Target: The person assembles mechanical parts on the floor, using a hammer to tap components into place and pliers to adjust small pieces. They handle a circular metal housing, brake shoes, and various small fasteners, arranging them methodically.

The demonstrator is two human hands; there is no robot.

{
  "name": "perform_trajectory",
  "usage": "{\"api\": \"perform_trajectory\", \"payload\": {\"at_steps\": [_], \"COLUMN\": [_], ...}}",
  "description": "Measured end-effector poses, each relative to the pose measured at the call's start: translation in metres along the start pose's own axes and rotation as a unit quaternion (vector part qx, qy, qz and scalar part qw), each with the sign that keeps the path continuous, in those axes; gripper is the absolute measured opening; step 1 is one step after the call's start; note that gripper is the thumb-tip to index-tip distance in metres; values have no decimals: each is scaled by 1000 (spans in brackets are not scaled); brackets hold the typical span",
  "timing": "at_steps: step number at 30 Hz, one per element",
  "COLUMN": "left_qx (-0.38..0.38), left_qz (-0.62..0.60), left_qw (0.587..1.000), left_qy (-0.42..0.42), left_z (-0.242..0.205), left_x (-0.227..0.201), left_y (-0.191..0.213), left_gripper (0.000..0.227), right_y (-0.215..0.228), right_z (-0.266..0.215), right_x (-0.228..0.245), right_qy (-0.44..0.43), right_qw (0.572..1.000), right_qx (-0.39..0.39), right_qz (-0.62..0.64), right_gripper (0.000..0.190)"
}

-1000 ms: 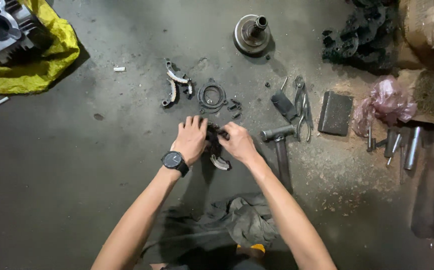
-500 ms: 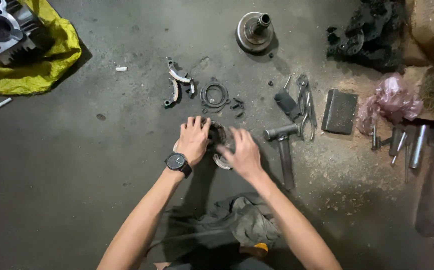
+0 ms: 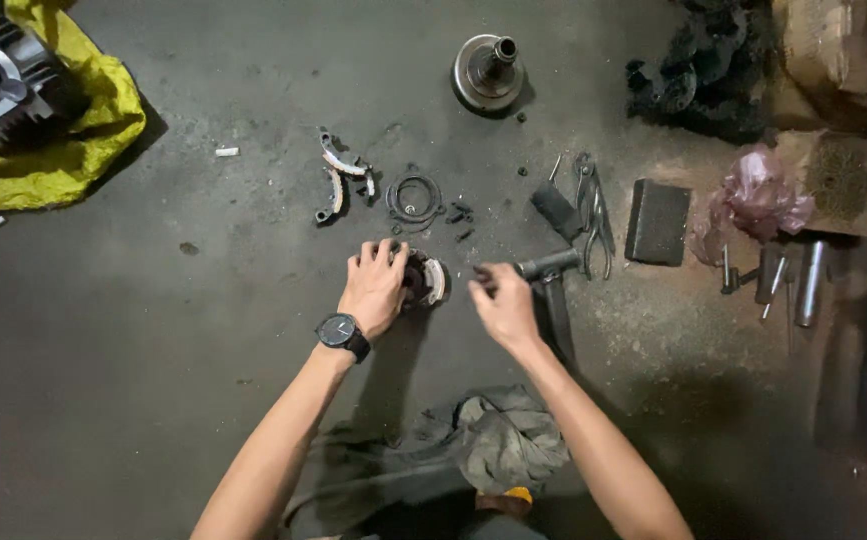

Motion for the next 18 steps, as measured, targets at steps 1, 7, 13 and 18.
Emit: {"api": "perform_trajectory", "payload": {"at_steps": [1,7,13,18], "left_qx": [1,28,39,5], "left_qz": [4,54,23,-35], "left_qw": [1000,997,997,991], "left_qy": [-6,-38,63,126], "left_z": [0,9,-4,-19], "left_x": [1,1,27,48], "left_y": [-2,9,-15,14], "left_gripper": [72,73,58,51], "right_y": [-11,-18,11,11], "right_z": [3,22,54,86], "right_x": [7,48,-15,-18], "right_qy": [13,64,32,43], "right_qw": [999,982,996,995], "right_qx": [6,63,-58,-92], "right_qz": [41,164,56,1], "right_gripper": [39,46,32,26]}}
Point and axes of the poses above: each hand's wrist, its own z-axis towards the middle knuckle, its own y-axis out of the back of the hand, x = y × z, the point moved 8 cm from there along z, towards the middle knuckle, and after that the axes turned 15 degrees about y, right-handed, at the moved point
